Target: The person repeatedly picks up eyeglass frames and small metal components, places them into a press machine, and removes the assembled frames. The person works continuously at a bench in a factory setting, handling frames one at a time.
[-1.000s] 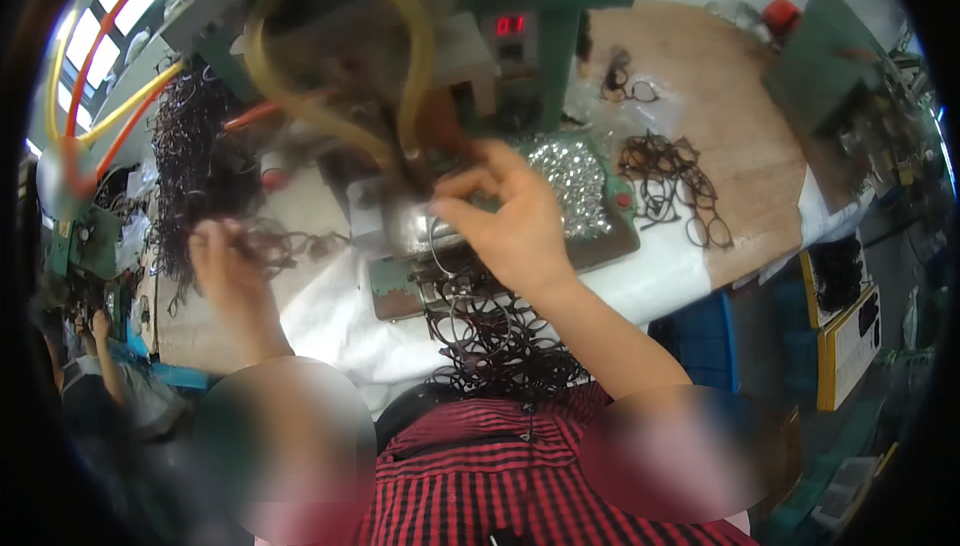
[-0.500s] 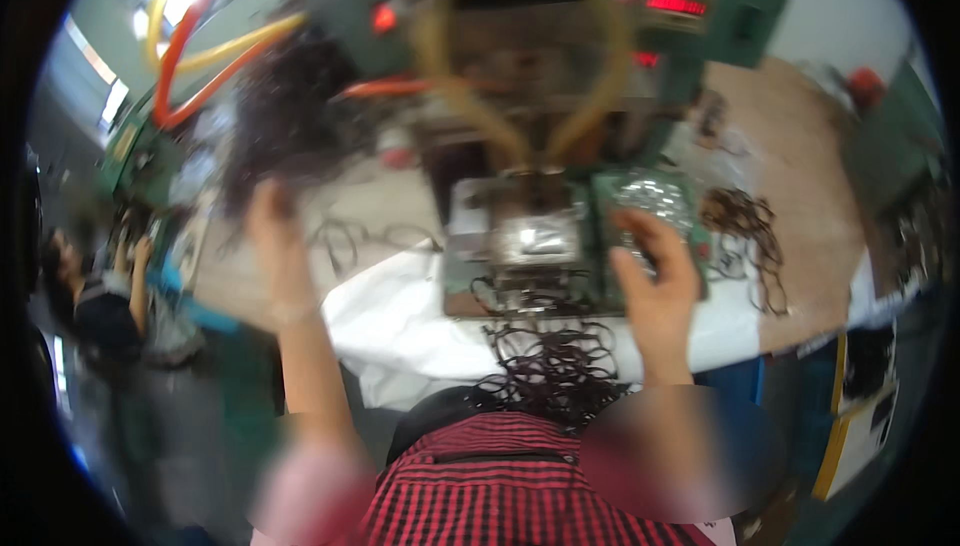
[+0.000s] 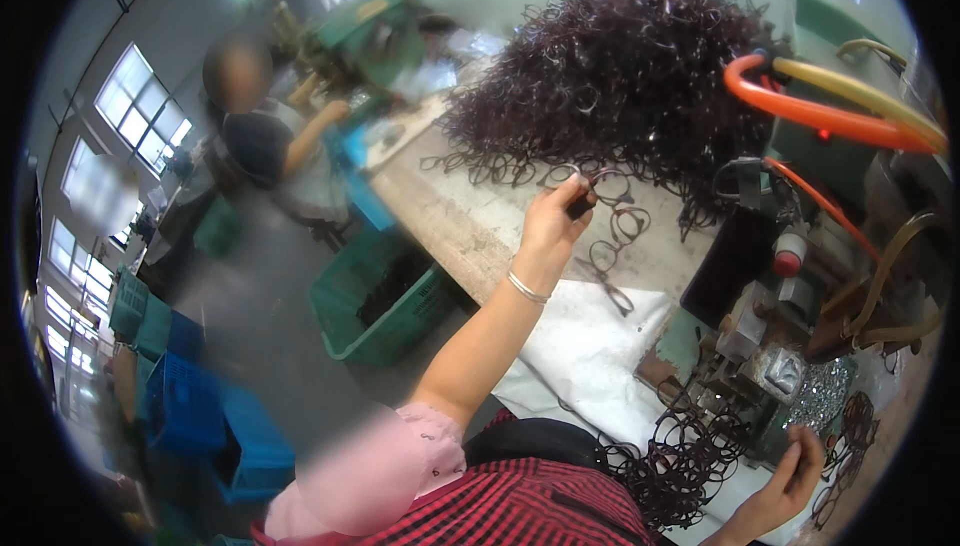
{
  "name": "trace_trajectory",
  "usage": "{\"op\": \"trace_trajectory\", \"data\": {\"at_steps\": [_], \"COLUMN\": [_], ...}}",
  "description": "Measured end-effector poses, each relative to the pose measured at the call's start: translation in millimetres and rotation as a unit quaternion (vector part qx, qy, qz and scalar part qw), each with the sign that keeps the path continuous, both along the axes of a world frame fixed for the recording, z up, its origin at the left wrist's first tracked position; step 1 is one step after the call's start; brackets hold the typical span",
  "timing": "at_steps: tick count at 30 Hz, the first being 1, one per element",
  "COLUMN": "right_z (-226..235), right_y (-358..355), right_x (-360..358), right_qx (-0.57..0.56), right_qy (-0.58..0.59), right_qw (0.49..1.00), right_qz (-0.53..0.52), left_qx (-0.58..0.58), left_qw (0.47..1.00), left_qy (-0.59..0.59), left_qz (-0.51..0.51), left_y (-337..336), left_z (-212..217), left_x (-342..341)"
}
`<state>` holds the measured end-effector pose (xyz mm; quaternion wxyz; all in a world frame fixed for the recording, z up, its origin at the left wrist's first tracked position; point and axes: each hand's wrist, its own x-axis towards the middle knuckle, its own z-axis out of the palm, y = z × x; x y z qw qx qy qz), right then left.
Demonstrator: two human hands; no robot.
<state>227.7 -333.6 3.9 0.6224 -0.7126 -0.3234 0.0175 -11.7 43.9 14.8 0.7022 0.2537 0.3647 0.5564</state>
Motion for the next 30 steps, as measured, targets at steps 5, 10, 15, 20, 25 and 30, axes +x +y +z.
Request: {"op": "trace_trajectory", "data": {"at_steps": [5, 10, 15, 20, 25, 30], "right_z": [73, 85, 76, 86, 72, 60], "right_y": [38, 70, 79, 134, 184, 172], "right_x": [-72, -101, -107, -135, -154, -157], "right_qx": [0.032, -0.075, -0.178, -0.171, -0.149, -0.195], "right_qy": [-0.164, -0.262, -0.290, -0.216, -0.258, -0.210], "right_qw": [0.967, 0.894, 0.849, 0.905, 0.905, 0.905], "right_qz": [0.195, 0.356, 0.404, 0.324, 0.303, 0.315], "left_qx": [-0.024, -0.023, -0.022, 0.001, 0.016, 0.050], "left_qw": [0.997, 0.997, 0.991, 0.979, 0.975, 0.978], "left_qy": [-0.067, -0.057, -0.089, -0.139, -0.150, -0.117], "left_qz": [-0.015, -0.047, -0.102, -0.149, -0.165, -0.166], "left_y": [-21, -37, -51, -73, -84, -90], "left_z": [-11, -14, -9, 9, 14, 15], "left_x": [-10, -16, -25, -30, -45, -63]}}
